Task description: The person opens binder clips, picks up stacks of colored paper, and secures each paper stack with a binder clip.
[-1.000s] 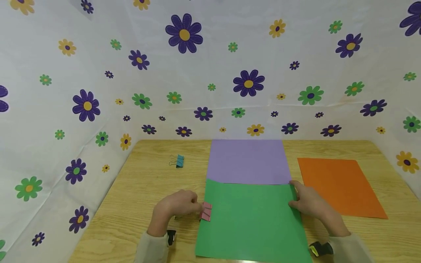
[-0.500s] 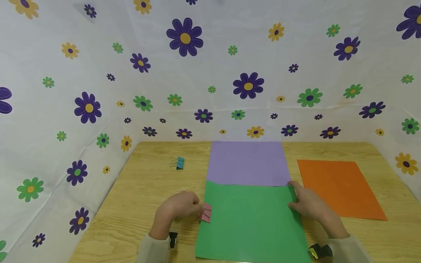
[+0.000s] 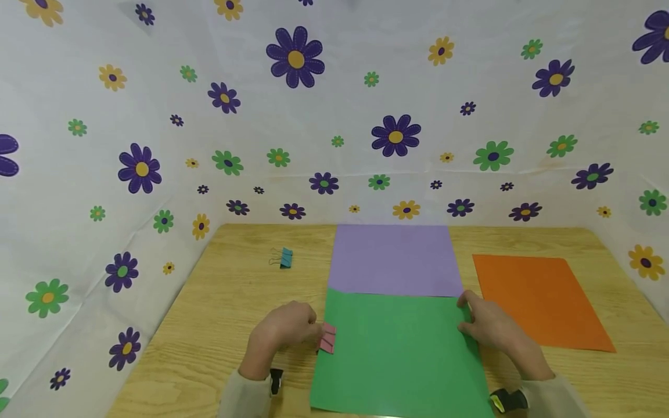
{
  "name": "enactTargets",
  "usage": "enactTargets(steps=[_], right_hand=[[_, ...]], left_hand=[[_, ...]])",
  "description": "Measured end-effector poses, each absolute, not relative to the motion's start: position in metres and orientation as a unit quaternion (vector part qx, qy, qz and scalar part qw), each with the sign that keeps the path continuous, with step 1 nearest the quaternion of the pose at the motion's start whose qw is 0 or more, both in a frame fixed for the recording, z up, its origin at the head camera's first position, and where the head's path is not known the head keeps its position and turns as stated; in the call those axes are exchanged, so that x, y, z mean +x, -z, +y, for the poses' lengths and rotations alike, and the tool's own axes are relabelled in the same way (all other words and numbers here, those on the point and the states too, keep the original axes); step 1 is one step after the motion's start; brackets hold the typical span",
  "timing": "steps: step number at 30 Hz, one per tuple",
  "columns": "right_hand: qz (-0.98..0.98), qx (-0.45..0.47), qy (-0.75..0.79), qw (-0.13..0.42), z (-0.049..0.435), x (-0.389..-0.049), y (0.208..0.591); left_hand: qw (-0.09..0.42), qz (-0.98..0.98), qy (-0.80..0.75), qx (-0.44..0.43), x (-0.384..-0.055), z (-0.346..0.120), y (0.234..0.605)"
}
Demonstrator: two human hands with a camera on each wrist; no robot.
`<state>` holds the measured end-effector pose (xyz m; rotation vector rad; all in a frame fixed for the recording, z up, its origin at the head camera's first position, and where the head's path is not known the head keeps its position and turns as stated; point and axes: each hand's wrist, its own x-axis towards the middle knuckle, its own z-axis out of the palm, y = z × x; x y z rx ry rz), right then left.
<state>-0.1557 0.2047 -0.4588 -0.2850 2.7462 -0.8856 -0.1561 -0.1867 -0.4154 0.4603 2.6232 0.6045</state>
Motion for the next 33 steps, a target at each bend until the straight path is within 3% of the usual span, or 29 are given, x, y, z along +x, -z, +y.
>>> enactTargets(steps=[33], right_hand=[[0.947, -0.104, 0.279, 0.121, 0.2076, -0.1553, 0.4584]], left_hand=[[0.199, 0.955, -0.170, 0.142, -0.1556, -0.1831, 0.4133]])
